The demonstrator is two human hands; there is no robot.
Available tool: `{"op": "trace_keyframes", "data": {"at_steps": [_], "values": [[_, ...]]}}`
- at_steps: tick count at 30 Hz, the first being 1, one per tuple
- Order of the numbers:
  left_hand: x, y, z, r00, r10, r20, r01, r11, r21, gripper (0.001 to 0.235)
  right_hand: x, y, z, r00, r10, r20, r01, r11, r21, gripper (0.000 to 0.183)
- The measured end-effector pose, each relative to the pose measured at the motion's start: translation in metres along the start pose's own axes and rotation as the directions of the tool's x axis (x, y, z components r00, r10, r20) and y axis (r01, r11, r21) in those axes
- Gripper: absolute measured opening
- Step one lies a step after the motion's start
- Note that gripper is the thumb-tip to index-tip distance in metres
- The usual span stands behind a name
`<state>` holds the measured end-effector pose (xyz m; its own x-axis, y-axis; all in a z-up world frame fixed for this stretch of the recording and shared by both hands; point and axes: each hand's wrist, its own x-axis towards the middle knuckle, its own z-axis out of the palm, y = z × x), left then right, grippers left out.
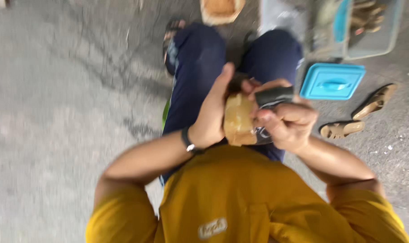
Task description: The person sits on the ground and uses a small knife to carve a block of yellow wax held in their left hand. They repeatedly scrape the surface of the wax, removing small shavings, and occasionally place the tool on a nearby ledge before resuming the carving.
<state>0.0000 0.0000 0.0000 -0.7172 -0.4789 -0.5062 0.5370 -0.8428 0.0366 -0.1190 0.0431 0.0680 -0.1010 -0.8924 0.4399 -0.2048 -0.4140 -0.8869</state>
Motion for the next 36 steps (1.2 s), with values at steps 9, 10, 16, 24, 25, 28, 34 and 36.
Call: {"op": "trace_keyframes", "data": {"at_steps": [9, 10, 16, 24, 25, 28, 34, 36], "values": [[-0.026, -0.002, 0.0, 0.747, 0.289, 0.598, -0.66, 0.423, 0.621, 0.109, -0.013, 0.019, 0.005, 0.828, 0.26, -0.496, -0.152, 0.957, 0.247, 0.041], [-0.025, 0.0, -0.004, 0.751, 0.285, 0.596, -0.656, 0.423, 0.625, 0.109, -0.013, 0.016, 0.006, 0.825, 0.263, -0.501, -0.154, 0.956, 0.249, 0.041], [-0.018, 0.025, -0.004, 0.842, 0.193, 0.504, -0.482, 0.688, 0.543, 0.104, -0.023, 0.01, -0.004, 0.859, 0.313, -0.406, -0.187, 0.929, 0.32, 0.025], [-0.029, 0.048, -0.028, 0.983, -0.013, 0.186, -0.048, 0.946, 0.321, 0.055, -0.044, 0.026, -0.018, 0.955, 0.151, -0.257, -0.131, 0.987, 0.093, 0.024], [-0.027, 0.046, -0.025, 0.983, -0.037, 0.181, -0.025, 0.944, 0.33, 0.055, -0.048, 0.029, -0.021, 0.947, 0.158, -0.278, -0.139, 0.986, 0.087, 0.024], [-0.023, 0.041, -0.013, 0.986, -0.074, 0.152, 0.037, 0.973, 0.229, 0.06, -0.066, 0.041, -0.033, 0.892, 0.261, -0.369, -0.236, 0.965, 0.114, 0.016], [0.009, 0.028, 0.024, 0.992, -0.075, 0.099, 0.077, 0.997, -0.02, 0.07, -0.129, 0.135, -0.095, 0.716, 0.386, -0.582, -0.424, 0.902, 0.076, 0.011], [0.025, 0.028, 0.004, 0.973, -0.058, 0.224, 0.021, 0.986, 0.167, 0.074, -0.159, 0.193, -0.119, 0.583, 0.465, -0.666, -0.604, 0.796, 0.026, 0.004]]}}
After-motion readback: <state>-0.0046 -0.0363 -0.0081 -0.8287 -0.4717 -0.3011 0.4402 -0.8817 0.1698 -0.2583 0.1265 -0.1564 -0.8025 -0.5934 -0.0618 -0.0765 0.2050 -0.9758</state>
